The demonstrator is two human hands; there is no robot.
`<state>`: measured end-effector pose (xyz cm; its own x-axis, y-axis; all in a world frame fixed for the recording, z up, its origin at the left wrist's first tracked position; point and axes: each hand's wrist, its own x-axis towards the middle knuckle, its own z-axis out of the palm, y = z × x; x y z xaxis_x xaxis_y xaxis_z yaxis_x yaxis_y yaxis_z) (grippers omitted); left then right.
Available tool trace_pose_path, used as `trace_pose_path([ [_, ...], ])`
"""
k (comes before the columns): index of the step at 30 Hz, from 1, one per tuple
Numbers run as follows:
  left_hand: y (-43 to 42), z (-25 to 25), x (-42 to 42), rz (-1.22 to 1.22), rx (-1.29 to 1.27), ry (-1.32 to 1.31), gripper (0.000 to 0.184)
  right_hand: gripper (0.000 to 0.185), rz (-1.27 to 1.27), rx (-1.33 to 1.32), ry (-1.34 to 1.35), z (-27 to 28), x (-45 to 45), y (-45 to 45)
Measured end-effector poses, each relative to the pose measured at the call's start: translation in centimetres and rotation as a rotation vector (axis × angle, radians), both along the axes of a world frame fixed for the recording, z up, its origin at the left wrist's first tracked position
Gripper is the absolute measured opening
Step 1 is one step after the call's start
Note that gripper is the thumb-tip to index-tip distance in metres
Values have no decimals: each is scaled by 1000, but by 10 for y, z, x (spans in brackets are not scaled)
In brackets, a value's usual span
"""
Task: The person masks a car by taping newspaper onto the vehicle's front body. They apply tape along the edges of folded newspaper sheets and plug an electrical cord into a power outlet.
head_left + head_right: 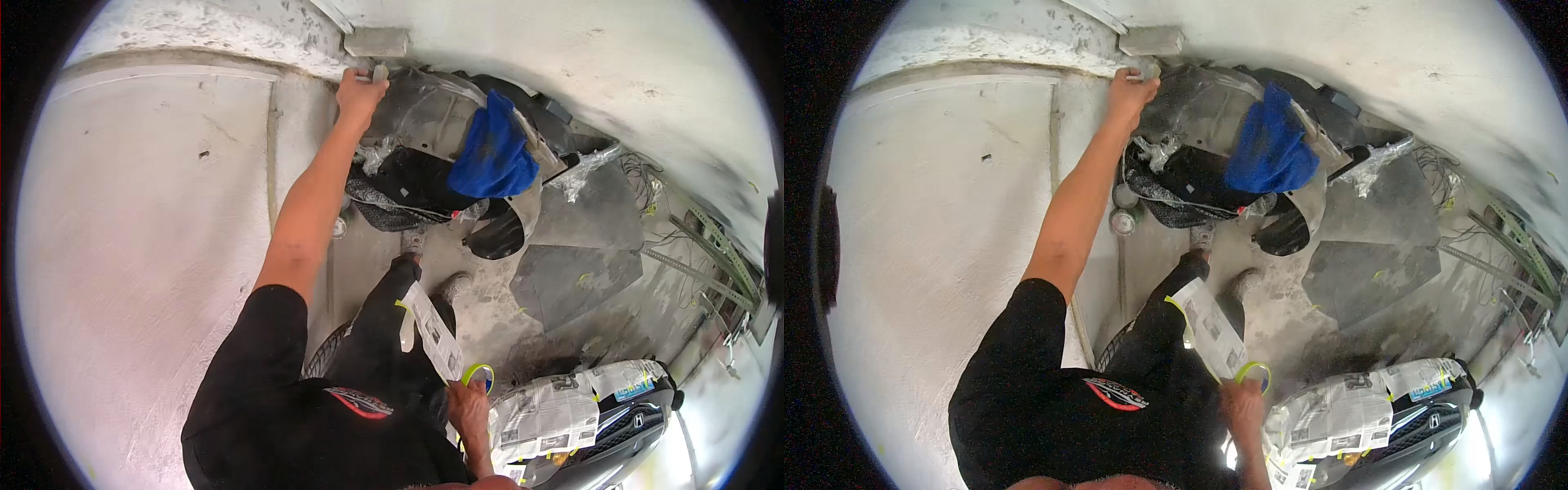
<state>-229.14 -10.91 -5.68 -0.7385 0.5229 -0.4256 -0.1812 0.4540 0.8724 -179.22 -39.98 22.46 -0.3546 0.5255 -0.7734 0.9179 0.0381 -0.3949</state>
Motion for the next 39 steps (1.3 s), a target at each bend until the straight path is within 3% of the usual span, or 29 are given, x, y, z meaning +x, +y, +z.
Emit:
trace_pose_path([
  [6, -5, -34, -15, -138, -138, 352, 42, 18, -33, -29, 46, -14, -10, -3],
  [11, 3, -2, -9, -164, -293, 418, 35, 17, -9, -41, 52, -21, -19, 12],
  [14, -3, -55, -28, -124, -109, 410, 38, 17, -17, -38, 88, -23, -19, 17],
  [23, 4, -57, -9, -74, -115, 653, 33, 17, -55, -84, 35, -28, -19, 22],
  [32, 8, -54, -1, -30, -68, 655, 31, 17, -85, -83, 72, -31, -18, 24],
  [39, 7, -60, -7, -135, -106, 820, 30, 18, -113, -91, 65, -32, -19, 27],
])
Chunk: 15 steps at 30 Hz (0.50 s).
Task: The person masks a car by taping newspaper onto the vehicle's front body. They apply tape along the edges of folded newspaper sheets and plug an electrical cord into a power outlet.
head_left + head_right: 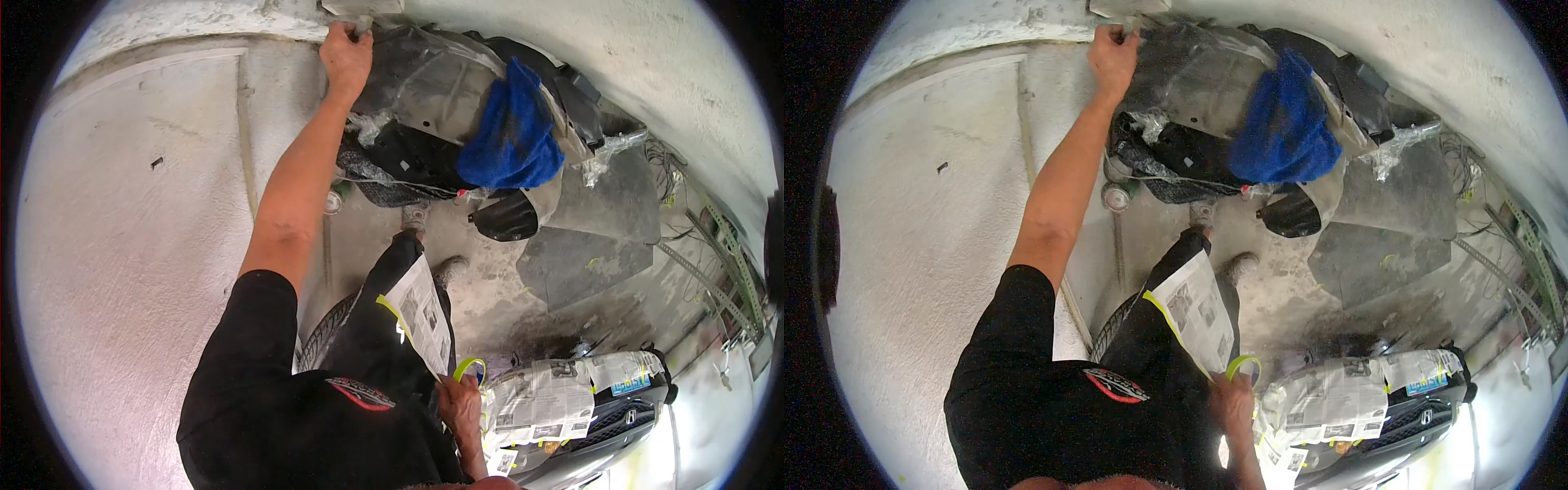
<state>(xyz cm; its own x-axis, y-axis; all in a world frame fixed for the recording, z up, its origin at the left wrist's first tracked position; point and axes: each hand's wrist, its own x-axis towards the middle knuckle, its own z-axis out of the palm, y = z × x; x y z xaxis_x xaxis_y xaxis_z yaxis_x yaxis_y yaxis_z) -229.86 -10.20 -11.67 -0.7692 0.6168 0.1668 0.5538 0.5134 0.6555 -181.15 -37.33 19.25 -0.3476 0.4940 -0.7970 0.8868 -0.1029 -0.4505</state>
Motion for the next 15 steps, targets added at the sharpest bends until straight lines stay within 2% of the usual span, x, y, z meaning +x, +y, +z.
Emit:
trace_pose_path([
  [5, 0, 0, -4, 7, 32, -49, 37, 18, -14, -19, 3, -2, 0, -5],
  [8, 1, 2, -2, 56, 8, -60, 36, 18, 5, -39, -19, -2, -4, -1],
  [14, 10, -2, -12, -83, -22, 15, 34, 18, 4, -40, 5, -4, 0, -6],
  [15, 12, -5, -13, -48, -47, 8, 29, 18, 8, -47, 11, -4, -1, -5],
])
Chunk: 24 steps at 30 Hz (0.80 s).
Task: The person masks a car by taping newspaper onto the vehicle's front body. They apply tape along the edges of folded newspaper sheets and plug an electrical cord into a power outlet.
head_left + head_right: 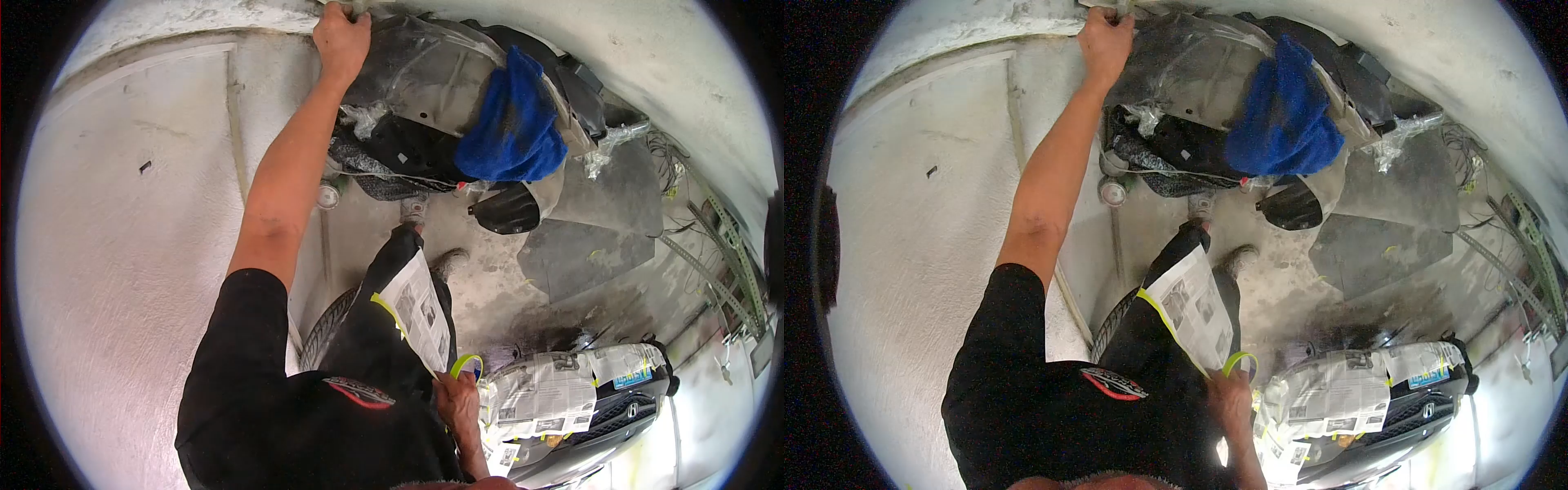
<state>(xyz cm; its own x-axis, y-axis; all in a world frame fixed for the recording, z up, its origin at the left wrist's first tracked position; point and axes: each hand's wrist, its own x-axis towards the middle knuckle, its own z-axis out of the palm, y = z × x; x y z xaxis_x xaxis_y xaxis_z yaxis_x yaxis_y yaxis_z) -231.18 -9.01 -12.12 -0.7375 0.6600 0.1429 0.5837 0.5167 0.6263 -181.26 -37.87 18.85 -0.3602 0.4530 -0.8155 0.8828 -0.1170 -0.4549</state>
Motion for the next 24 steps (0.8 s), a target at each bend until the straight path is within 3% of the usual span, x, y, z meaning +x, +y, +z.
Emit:
trace_pose_path([
  [2, 13, 7, 9, 64, -41, -20, 19, 20, 14, -2, 19, -5, -1, 3],
  [4, 5, -4, -6, -79, -99, 146, 34, 22, 0, -1, 6, 0, 0, 1],
  [7, 14, -33, -32, -174, -151, -50, 41, 23, -13, -6, -25, 3, 11, -6],
  [8, 21, -15, -28, -260, -171, 21, 45, 21, 29, -13, -54, 3, 16, -10],
  [9, 23, -55, -70, -349, -240, 195, 58, 22, 24, 22, -40, 5, 20, -10],
  [10, 27, 4, -33, -296, -384, 301, 62, 22, 35, 64, -14, 5, 25, -9],
  [12, 21, 54, -11, -299, -433, 191, 64, 23, 21, 127, 28, 9, 36, -8],
  [13, 2, 43, -31, -328, -329, 298, 56, 22, 20, 186, 95, 10, 42, -17],
  [14, -12, 54, -28, -289, -371, 92, 47, 22, 18, 249, 154, 8, 51, -21],
  [15, -30, 62, -24, -376, -287, 94, 40, 21, 19, 314, 212, 10, 61, -21],
  [17, -72, 110, 21, -452, -189, 36, 43, 14, -105, 253, 194, 32, 75, -9],
  [18, -88, 151, 47, -396, -578, 62, 47, 11, -119, 252, 184, 40, 88, -11],
  [20, -155, 148, 64, -491, -448, 145, 47, 11, -63, 286, 122, 59, 116, -5],
  [24, -269, 172, 136, -608, -535, 170, 39, 14, -135, 402, 151, 79, 188, -12],
])
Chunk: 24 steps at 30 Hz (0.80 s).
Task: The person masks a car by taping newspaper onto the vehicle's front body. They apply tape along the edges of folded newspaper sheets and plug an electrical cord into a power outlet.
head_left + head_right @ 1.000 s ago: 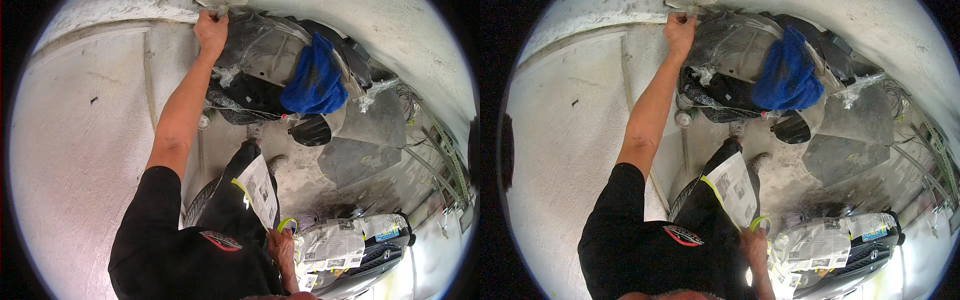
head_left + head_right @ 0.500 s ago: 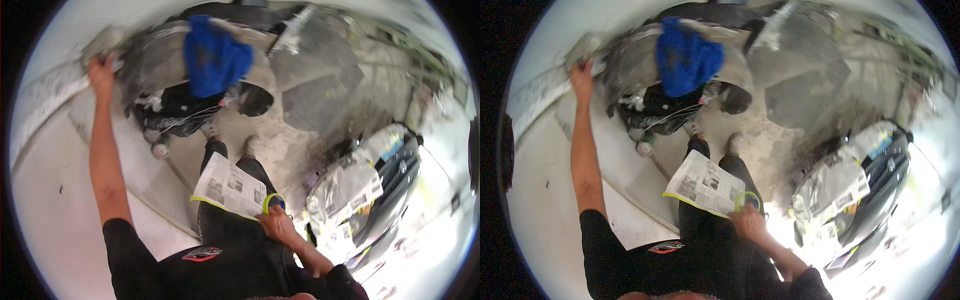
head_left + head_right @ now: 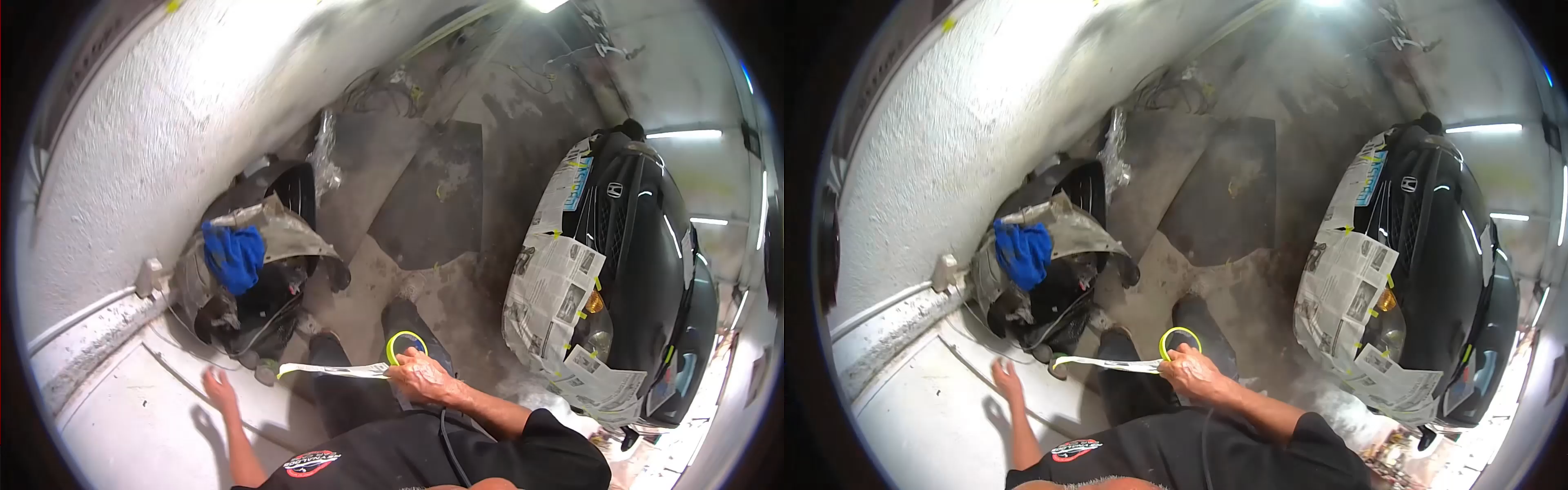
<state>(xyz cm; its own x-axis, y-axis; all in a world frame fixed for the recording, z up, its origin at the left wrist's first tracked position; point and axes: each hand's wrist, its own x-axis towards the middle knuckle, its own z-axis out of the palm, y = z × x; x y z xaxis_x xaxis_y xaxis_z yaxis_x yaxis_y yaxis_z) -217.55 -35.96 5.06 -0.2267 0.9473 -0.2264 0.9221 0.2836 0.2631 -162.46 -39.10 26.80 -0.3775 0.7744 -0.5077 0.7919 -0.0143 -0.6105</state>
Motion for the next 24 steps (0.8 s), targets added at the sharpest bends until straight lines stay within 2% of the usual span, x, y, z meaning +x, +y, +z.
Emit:
trace_pose_path([
  [3, -48, 73, 118, 10, -74, -133, 33, 14, -12, 56, 13, 28, 66, -2],
  [6, -96, 75, 202, 34, -81, -340, 32, 13, 27, 127, 5, 45, 141, -8],
  [7, -100, 97, 248, 82, -96, -509, 31, 13, -26, 141, 17, 52, 165, -12],
  [9, -120, 71, 294, -198, -72, -342, 28, 13, -120, 160, 48, 64, 208, -22],
  [10, -122, 74, 324, -166, -161, -427, 28, 13, -169, 173, 70, 69, 227, -26],
  [13, -91, 117, 413, -465, -156, -305, 28, 14, -286, 224, 55, 89, 274, -40],
  [16, -65, 100, 441, -523, -60, -392, 29, 14, -357, 327, 52, 88, 308, -61],
  [19, -22, 135, 475, -409, -271, -395, 28, 14, -430, 322, 18, 91, 330, -78],
  [21, -5, 127, 469, -430, -310, -401, 30, 14, -488, 324, -5, 94, 338, -85],
  [24, 5, 132, 459, -323, -348, -347, 31, 14, -523, 311, -7, 103, 344, -95],
])
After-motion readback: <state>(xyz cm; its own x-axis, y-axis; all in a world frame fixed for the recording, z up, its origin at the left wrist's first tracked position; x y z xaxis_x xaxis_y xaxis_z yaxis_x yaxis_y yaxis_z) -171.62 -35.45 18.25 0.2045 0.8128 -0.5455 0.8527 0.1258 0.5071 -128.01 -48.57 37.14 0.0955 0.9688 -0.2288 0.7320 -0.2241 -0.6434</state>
